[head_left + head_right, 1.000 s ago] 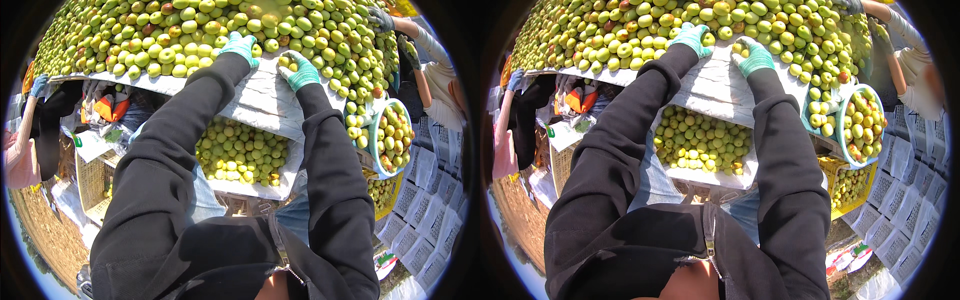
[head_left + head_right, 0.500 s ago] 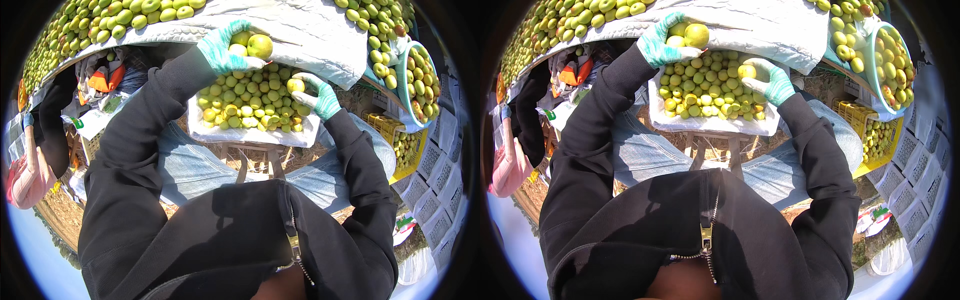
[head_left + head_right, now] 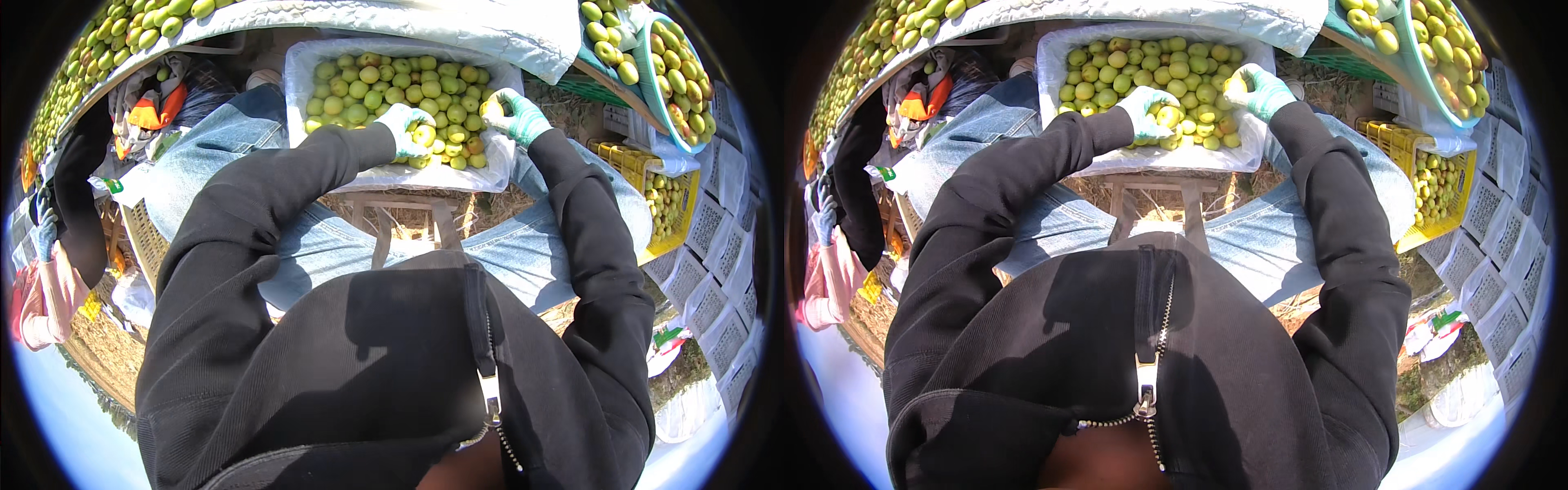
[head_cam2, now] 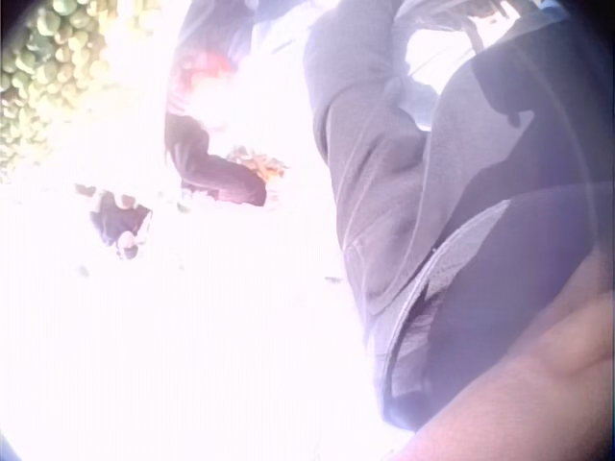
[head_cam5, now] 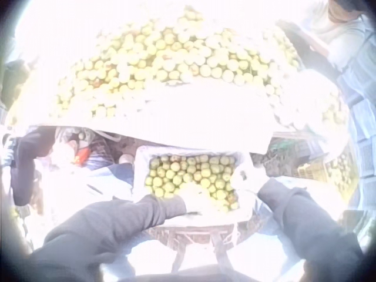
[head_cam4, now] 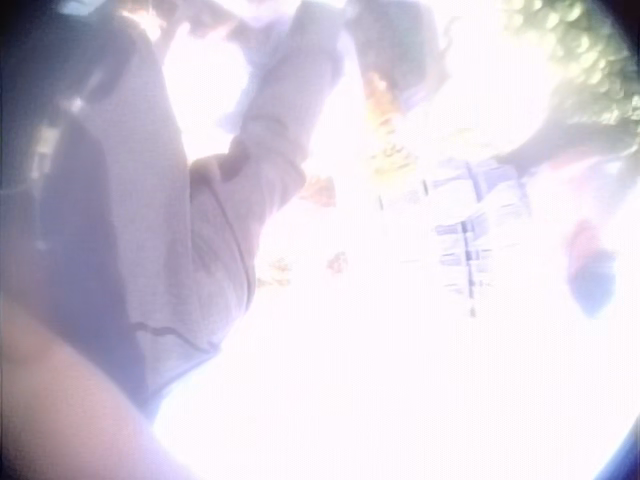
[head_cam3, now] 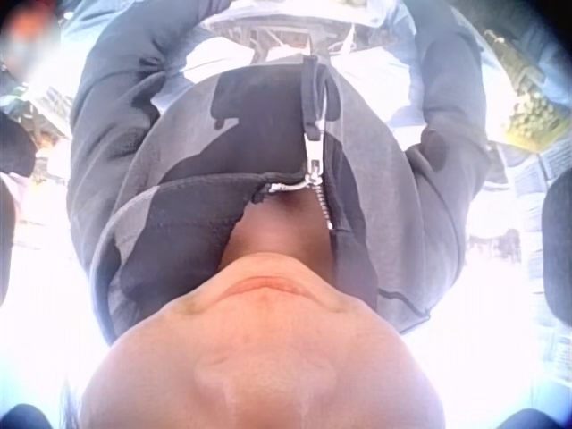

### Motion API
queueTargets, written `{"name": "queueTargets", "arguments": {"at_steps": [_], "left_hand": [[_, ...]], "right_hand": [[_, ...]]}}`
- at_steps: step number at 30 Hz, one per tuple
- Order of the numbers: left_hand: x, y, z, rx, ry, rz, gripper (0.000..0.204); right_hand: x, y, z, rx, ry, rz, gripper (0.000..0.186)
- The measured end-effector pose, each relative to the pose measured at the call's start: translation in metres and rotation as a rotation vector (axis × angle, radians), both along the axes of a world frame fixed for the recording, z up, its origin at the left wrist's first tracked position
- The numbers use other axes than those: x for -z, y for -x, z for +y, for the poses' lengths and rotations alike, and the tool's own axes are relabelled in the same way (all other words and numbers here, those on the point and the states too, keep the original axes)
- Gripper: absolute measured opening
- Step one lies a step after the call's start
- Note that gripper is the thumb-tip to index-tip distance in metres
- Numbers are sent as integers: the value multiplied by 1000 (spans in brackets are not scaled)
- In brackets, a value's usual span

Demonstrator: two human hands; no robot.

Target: The person sorts green apples from a large pile on a table into a white crate, using both hands to pick and place them. The person occasionally moves apples between a blue bowl and the crate while continuing to sort.

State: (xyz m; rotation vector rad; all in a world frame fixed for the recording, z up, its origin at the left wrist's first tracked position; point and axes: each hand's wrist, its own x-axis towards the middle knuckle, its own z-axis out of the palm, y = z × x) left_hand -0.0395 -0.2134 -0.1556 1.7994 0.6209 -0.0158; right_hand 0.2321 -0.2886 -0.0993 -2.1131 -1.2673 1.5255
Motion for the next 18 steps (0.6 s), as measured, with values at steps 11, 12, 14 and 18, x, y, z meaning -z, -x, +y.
{"name": "queueTargets", "arguments": {"at_steps": [11, 12, 14, 18], "left_hand": [[-73, -61, 42, -422, -103, 488, 49], [-90, -53, 63, -305, -56, 259, 44], [-125, -49, 109, -299, 289, -12, 30], [-160, -90, 220, -587, -642, -90, 28]], "right_hand": [[-66, 24, 27, -293, -159, -318, 56], [-83, 27, 35, -310, -260, -250, 54], [-120, 26, 51, -234, -313, -55, 50], [-150, 26, 98, -68, -619, 91, 43]]}}
